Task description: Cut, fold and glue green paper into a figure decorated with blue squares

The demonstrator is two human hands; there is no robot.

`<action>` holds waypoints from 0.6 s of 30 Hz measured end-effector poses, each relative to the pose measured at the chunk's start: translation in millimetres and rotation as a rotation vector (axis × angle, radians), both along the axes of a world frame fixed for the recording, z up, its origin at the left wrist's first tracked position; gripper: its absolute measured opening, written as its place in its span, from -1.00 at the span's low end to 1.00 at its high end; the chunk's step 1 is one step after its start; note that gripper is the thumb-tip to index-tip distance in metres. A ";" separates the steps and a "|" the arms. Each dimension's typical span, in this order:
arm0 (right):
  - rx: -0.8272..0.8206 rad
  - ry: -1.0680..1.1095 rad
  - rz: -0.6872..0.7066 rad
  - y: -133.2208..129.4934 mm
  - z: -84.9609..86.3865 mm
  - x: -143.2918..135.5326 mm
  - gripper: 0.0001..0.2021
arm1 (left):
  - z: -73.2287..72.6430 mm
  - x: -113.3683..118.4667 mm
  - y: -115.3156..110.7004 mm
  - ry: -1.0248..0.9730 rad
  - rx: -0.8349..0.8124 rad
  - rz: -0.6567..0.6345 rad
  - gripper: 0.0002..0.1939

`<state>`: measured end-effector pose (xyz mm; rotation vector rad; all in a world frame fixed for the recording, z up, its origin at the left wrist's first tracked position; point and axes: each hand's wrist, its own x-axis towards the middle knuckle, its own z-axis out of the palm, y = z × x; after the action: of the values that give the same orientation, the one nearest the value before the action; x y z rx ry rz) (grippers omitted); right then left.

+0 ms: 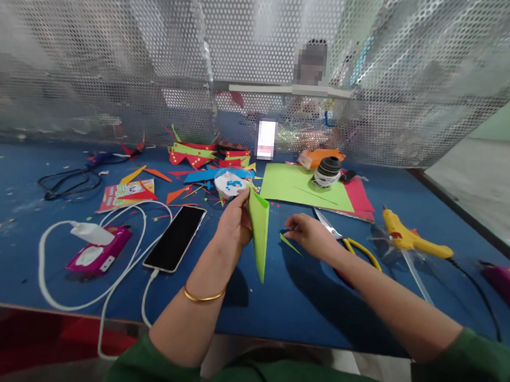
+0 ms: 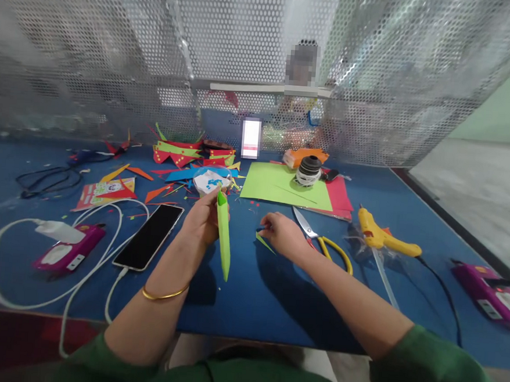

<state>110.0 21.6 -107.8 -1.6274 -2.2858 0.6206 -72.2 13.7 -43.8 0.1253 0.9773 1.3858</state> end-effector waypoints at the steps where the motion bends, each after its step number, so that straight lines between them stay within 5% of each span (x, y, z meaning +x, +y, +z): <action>1: 0.001 -0.006 0.004 0.0 -2.3 -1.4 -0.84 | 0.1 0.6 0.1 0.001 -0.001 0.005 -0.83; 7: 0.037 -0.074 0.054 -10.4 -11.7 -11.6 -0.91 | -4.0 4.7 0.5 -0.013 0.015 0.009 -0.85; 18: 0.099 -0.477 0.118 -31.1 15.2 -18.6 -0.77 | -13.2 2.9 3.7 -0.020 0.072 -0.026 -0.77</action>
<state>91.3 -9.5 -92.6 -1.7481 -2.7062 0.1417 -69.3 17.5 -57.0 0.1774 0.9069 1.3958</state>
